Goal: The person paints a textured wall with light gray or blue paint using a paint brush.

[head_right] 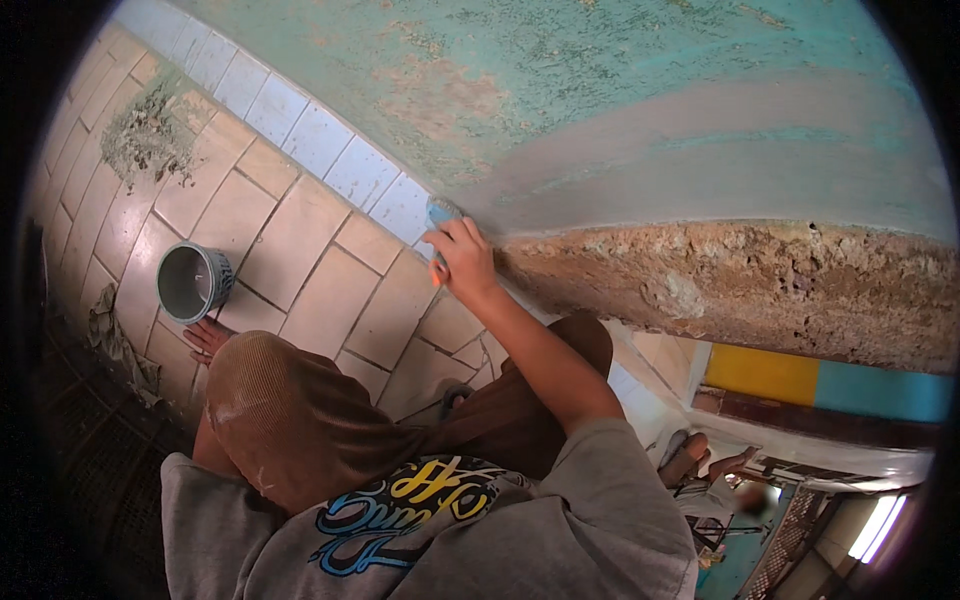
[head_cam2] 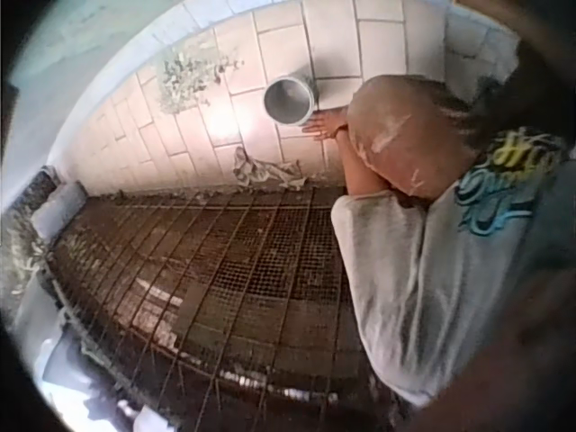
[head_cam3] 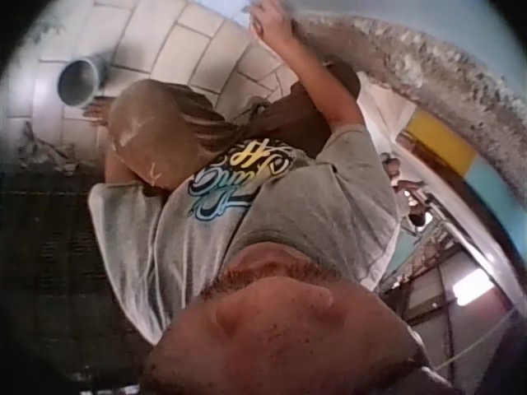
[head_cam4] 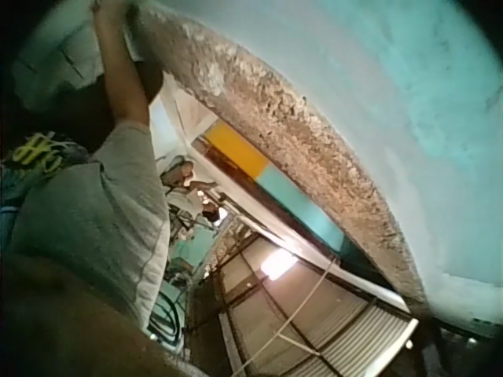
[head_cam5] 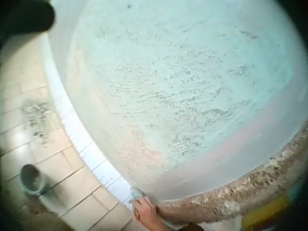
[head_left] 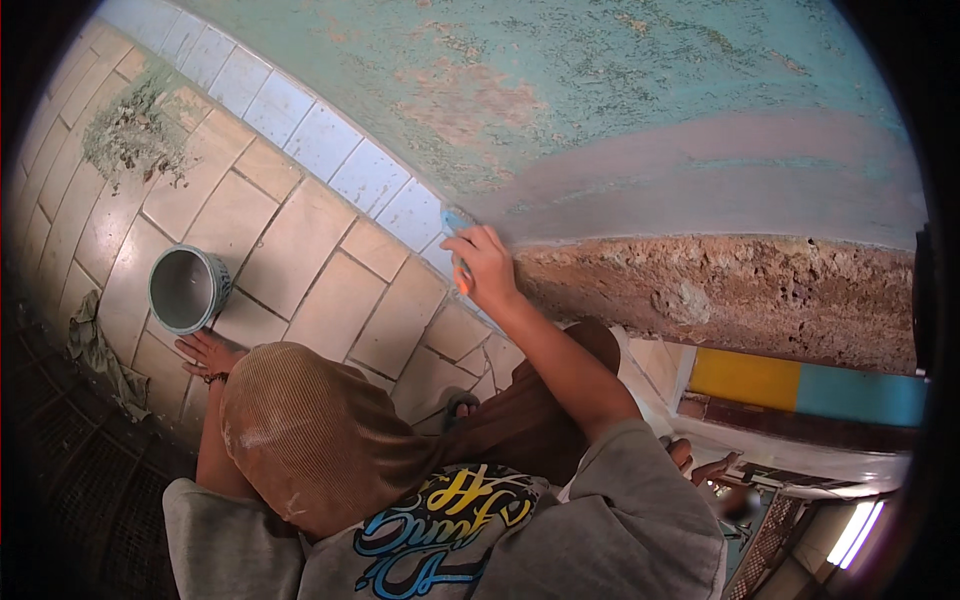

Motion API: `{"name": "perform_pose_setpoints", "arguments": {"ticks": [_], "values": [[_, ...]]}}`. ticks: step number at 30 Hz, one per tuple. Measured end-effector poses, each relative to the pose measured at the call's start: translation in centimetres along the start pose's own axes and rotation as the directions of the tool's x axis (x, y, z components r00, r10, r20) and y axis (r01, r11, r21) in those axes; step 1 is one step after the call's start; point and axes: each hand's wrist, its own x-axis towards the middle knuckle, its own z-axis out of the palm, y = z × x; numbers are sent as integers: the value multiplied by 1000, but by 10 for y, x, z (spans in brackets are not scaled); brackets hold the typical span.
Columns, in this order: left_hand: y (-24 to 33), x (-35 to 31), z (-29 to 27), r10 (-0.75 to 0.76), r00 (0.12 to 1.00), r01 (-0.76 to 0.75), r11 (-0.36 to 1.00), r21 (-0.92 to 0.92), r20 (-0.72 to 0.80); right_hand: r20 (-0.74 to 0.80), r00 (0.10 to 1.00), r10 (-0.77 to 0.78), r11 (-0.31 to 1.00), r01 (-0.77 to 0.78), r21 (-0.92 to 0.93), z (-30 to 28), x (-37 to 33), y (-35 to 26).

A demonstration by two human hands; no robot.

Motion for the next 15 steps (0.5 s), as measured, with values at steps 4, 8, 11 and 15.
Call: {"name": "perform_pose_setpoints", "arguments": {"ticks": [4, 8, 11, 15], "values": [[19, 10, -49, 5, 978, 20, 993, -118, 210, -37, 999, 34, 996, -36, -79, 5, 8, 35], [-5, 1, -24, -6, 971, 43, 988, 150, -240, -149, 986, -72, 996, 63, -65, 11, 13, 0], [8, -5, -20, 13, 983, -12, 1000, 8, -182, 50, 999, -22, 1000, 23, -21, 18, 12, 19], [4, 5, -44, 22, 968, -8, 998, 57, -249, -109, 993, -32, 998, 27, -52, 14, 20, 8]]}}
